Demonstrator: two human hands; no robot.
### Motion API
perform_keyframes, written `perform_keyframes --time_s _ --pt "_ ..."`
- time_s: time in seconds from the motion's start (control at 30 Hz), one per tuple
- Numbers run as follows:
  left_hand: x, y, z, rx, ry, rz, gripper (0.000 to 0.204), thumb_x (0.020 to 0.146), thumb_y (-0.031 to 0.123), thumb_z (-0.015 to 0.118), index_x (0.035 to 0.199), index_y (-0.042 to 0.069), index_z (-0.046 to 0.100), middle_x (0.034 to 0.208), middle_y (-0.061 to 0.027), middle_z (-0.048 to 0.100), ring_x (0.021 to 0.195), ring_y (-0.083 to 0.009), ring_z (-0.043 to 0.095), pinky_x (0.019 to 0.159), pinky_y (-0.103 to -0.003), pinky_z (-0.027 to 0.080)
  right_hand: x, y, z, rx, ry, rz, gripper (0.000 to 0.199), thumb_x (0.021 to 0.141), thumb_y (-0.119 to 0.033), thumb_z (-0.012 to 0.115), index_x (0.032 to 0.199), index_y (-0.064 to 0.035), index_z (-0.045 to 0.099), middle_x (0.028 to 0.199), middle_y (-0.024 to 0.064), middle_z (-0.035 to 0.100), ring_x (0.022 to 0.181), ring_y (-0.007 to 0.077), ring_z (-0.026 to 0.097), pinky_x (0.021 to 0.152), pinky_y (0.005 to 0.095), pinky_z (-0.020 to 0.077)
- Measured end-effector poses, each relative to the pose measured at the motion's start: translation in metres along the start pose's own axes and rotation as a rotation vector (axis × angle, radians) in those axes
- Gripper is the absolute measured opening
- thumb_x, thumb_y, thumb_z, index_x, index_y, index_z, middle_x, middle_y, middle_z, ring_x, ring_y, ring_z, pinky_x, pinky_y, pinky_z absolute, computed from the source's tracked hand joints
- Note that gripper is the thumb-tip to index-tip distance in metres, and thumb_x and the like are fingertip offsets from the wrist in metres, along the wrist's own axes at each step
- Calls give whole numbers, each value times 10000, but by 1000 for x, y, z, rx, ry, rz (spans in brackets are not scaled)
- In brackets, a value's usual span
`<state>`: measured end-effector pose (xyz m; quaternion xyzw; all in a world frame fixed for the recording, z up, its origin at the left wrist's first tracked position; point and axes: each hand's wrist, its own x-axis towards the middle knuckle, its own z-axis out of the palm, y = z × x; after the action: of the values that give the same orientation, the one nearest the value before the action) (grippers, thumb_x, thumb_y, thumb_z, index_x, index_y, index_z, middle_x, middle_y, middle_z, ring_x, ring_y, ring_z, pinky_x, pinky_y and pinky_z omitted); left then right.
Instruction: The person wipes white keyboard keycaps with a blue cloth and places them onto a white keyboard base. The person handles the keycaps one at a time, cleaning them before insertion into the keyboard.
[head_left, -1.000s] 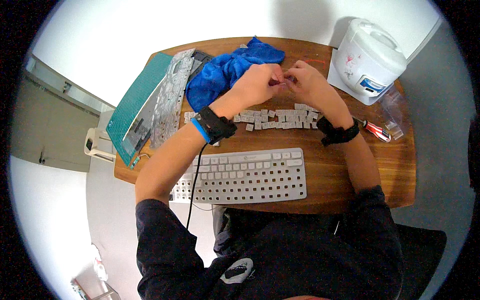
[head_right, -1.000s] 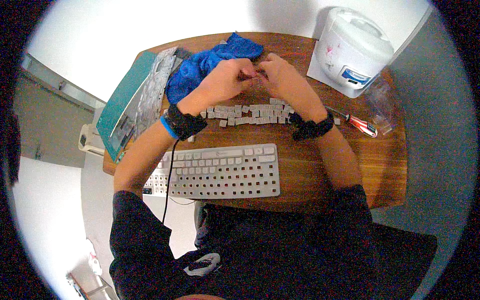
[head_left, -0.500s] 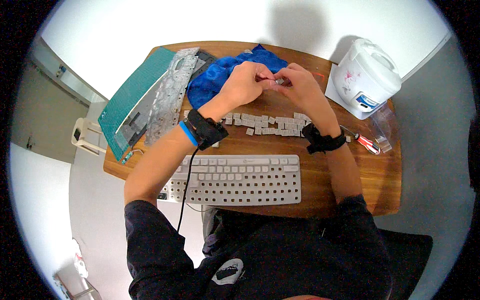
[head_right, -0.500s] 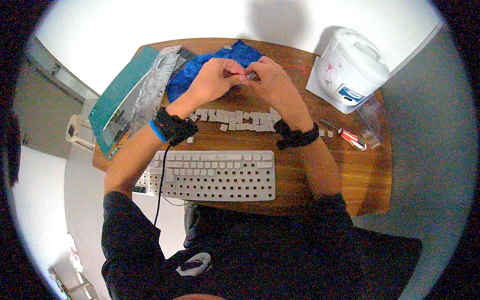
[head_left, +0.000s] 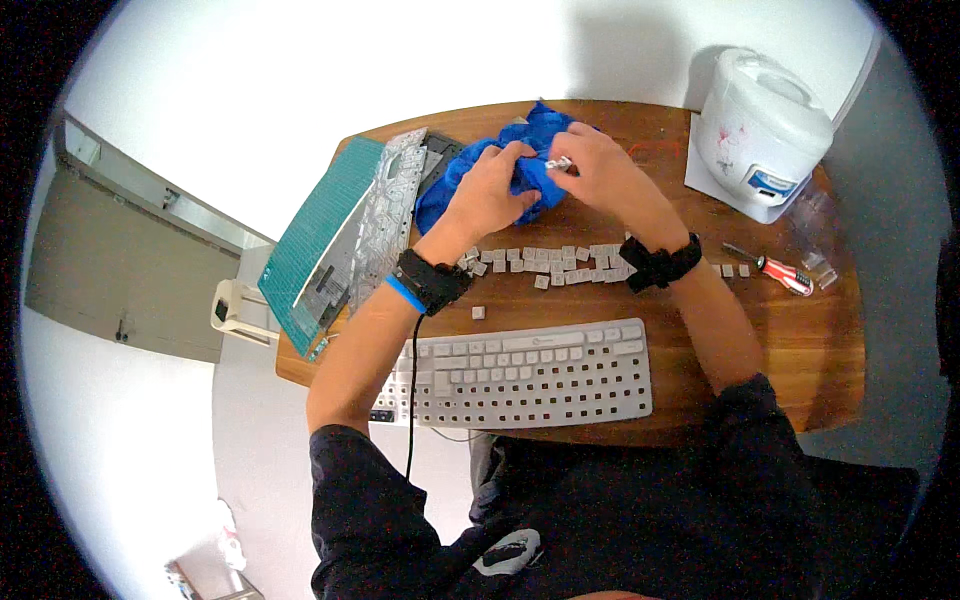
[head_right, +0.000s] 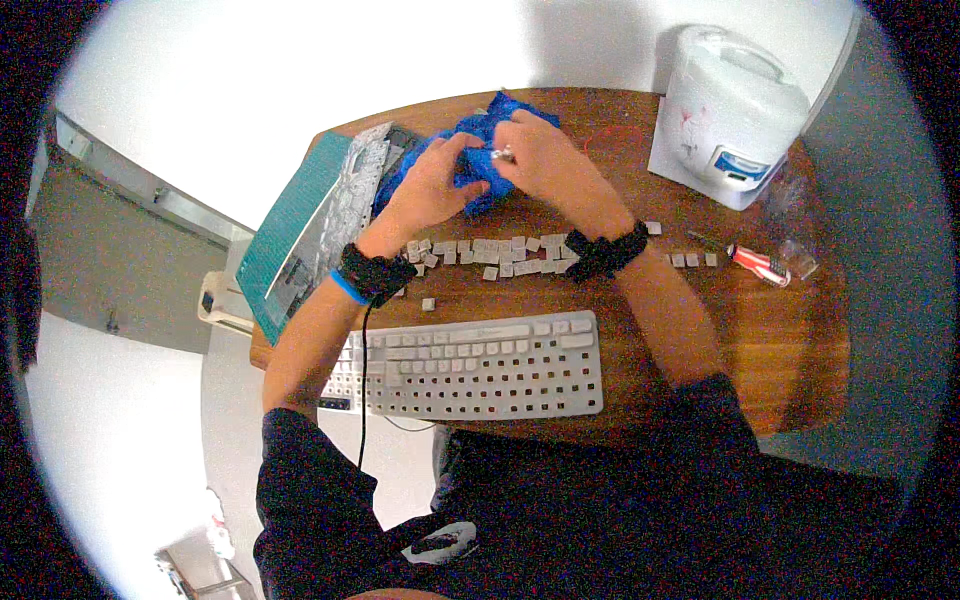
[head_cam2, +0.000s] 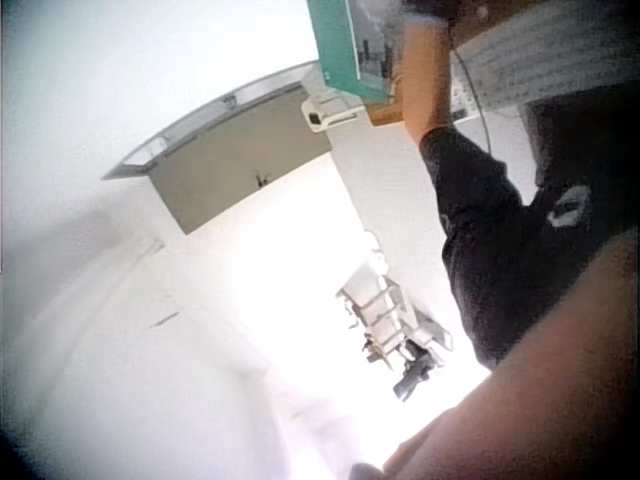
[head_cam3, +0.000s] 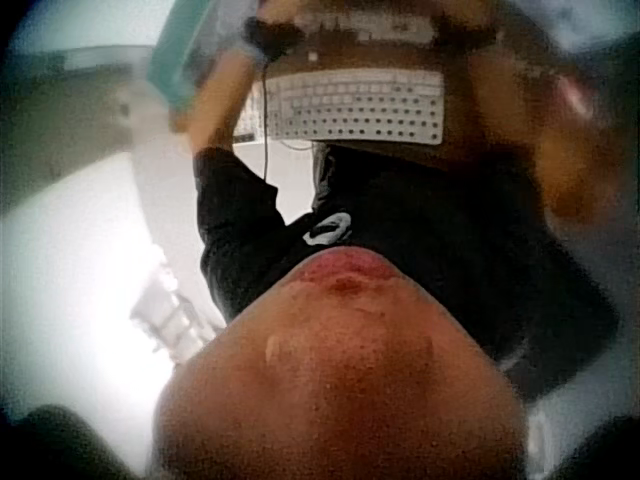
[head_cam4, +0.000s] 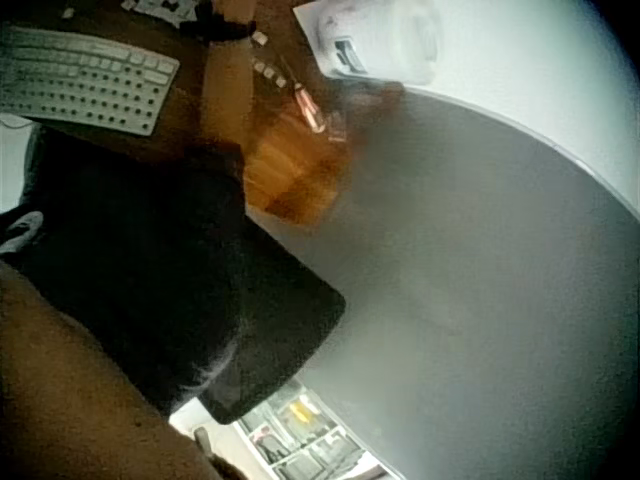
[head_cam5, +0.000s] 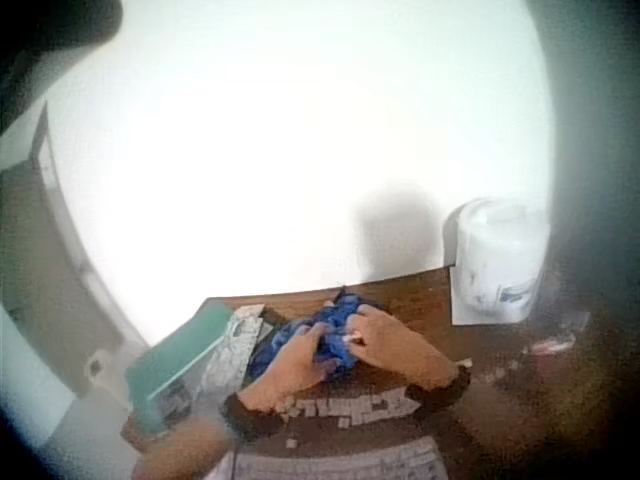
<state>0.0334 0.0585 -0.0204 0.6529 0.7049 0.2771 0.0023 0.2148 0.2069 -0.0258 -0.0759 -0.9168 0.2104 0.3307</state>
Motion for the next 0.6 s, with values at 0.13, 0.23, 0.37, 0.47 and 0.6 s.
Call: perform_keyframes --time_s 0.13,0.23,0.37,0.47,0.6 --pt "7 4 0 -93 -45 15 354 905 108 845 1206 41 671 972 -217 721 884 -410 724 770 -485 567 -3 -3 4 94 -26 -52 161 944 -153 739 972 -18 655 1022 206 657 1026 437 665 915 538 544" --pt "6 13 -1 -73 -57 -51 268 917 97 813 1146 20 699 914 -238 732 847 -433 738 744 -496 571 -9 13 1 -38 17 -20 170 945 -158 770 979 -24 671 1003 181 646 968 411 660 846 510 530" --pt "3 11 -5 -44 -42 -57 239 926 71 774 1149 28 702 975 -251 750 926 -453 752 795 -508 580 -9 21 -4 -65 40 -86 167 943 -157 786 987 -30 687 990 166 645 942 404 662 817 504 527" --pt "2 6 -5 -24 -26 -24 230 924 47 747 1147 25 695 1006 -258 757 973 -468 752 820 -519 582 -3 -3 -9 119 -176 -47 165 955 -168 772 994 -30 690 994 165 649 952 408 668 827 511 534" --pt "0 4 -6 -103 -63 -39 279 914 30 734 1188 24 681 1017 -267 758 1002 -482 744 831 -521 585 -12 4 2 -75 -11 -24 169 974 -190 758 1004 -30 715 985 173 666 959 402 682 833 513 547"
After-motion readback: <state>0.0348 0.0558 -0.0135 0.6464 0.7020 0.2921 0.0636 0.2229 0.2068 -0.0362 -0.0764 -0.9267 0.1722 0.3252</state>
